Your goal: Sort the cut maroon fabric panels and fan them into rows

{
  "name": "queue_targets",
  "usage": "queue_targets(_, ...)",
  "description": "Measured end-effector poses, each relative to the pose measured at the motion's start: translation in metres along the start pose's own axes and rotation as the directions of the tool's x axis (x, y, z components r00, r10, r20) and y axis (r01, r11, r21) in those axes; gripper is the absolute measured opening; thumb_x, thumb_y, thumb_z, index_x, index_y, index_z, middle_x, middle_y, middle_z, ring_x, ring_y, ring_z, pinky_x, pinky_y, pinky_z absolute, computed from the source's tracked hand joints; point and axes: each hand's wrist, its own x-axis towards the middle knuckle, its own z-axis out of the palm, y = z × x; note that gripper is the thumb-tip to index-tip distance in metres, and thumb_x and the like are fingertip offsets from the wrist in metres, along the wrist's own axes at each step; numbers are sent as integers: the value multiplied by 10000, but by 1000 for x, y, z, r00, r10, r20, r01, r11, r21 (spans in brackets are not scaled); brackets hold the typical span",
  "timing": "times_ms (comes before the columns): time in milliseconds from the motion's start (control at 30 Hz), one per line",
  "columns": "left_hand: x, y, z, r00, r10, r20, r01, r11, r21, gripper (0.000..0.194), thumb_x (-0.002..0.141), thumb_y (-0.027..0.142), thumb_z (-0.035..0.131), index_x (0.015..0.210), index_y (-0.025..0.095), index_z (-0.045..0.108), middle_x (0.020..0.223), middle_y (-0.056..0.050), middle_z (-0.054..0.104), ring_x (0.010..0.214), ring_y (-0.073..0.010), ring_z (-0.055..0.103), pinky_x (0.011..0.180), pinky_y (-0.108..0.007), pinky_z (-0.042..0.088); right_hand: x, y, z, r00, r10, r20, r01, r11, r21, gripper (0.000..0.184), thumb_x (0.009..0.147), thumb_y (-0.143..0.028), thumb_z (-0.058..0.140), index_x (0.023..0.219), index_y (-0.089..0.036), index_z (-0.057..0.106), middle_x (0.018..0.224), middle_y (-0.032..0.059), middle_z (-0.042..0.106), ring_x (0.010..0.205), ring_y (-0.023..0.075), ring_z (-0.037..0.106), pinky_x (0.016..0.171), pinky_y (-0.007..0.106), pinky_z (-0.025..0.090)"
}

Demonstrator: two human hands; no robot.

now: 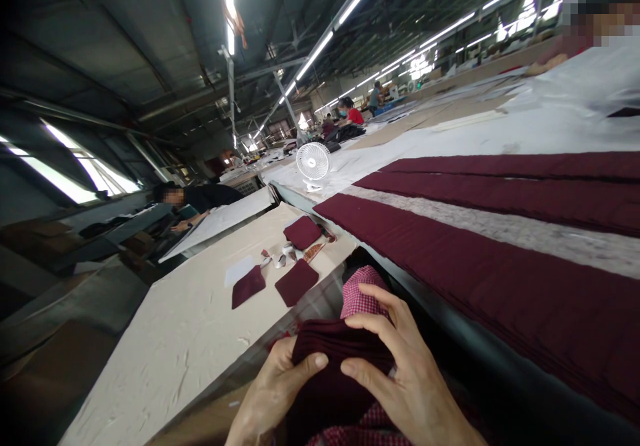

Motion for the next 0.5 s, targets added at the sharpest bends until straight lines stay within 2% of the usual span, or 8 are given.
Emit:
queue_targets(167,-2,4,0,998,2,64,-6,997,76,302,890,422,682,1020,186,818,780,-33,717,690,-150,532,703,-256,396,0,-1,-1,998,61,33,-64,995,76,196,871,-321,727,1053,-318,656,1306,39,603,1178,234,627,939,323,571)
queue_targets(333,-2,3,-1,998,-4,68,-3,996,92,285,889,410,686,983,179,823,749,-17,681,656,-126,490,660,-243,369,1,-3,-3,989,127,72,-136,981,138,169,829,-287,745,984,-310,681,1268,25,631,1132,227,646,955,324,554)
queue_targets(400,0,1,-2,1000,-2,23,1,999,48,275,868,406,715,961,170,822,739,-22,693,649,-122,517,652,-235,389,2,-3,-3,979,177,99,-192,967,168,123,820,-306,741,934,-293,697,1249,32,641,1113,234,651,943,329,554)
queue_targets(500,3,-3,-3,986,17,-167,-37,992,-120,264,778,404,804,866,156,811,710,-42,725,645,-151,608,655,-251,461,4,0,-2,930,327,166,-358,907,223,173,788,-395,750,874,-250,712,1221,63,648,1086,268,659,872,337,572)
